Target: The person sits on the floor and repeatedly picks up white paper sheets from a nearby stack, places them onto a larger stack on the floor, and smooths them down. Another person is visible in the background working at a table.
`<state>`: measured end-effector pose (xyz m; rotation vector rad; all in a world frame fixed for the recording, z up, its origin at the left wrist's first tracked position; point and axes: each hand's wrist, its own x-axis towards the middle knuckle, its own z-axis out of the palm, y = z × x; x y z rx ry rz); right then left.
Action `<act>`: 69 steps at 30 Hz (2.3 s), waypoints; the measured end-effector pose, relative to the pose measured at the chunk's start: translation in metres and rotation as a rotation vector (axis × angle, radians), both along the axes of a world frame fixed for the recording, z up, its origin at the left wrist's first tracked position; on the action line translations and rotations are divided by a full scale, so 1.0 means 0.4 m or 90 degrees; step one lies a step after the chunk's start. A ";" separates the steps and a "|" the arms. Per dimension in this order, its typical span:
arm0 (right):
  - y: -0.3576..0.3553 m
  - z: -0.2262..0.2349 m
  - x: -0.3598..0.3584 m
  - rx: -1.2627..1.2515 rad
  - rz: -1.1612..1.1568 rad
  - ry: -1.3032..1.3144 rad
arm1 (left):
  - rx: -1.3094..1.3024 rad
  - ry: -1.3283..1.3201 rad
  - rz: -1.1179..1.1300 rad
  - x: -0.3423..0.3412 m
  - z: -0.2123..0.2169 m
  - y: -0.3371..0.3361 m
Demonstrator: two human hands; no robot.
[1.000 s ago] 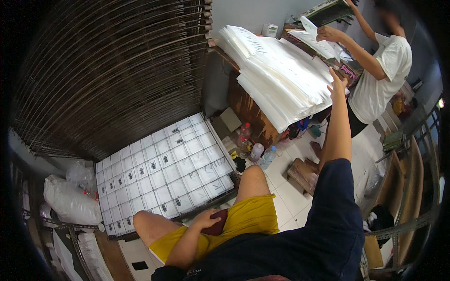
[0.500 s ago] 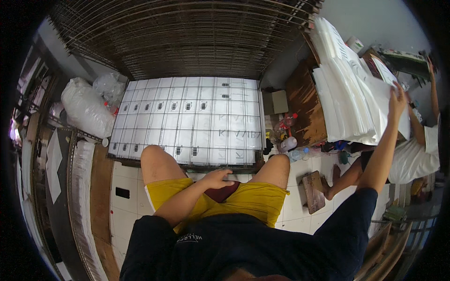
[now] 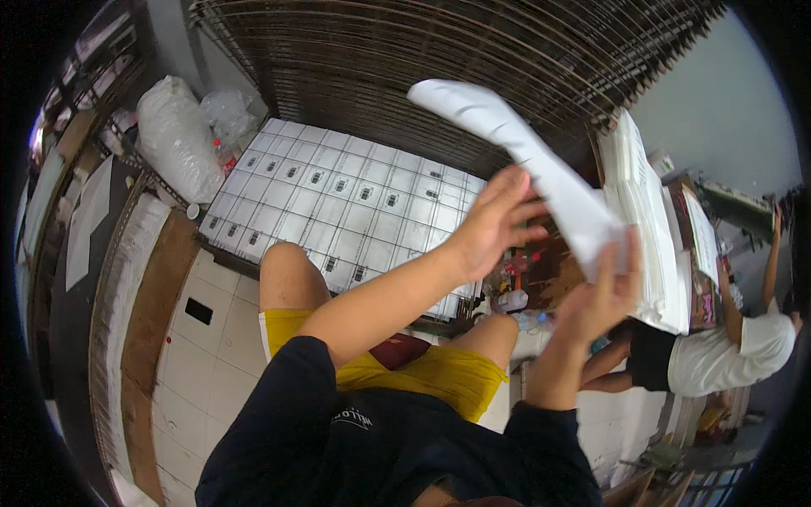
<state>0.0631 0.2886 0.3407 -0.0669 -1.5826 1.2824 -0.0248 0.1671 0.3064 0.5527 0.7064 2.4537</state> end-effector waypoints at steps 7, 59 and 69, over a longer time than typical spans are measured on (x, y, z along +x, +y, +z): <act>-0.152 -0.221 -0.071 -0.262 0.221 -0.132 | -0.174 -0.189 0.291 -0.097 -0.125 -0.159; -0.939 -0.464 -1.190 0.109 0.753 -0.659 | -0.848 0.808 -0.180 -0.161 -0.631 -0.224; -0.929 -1.043 -1.220 -0.240 0.649 -0.654 | -0.746 0.720 -0.254 -0.248 -0.598 -0.250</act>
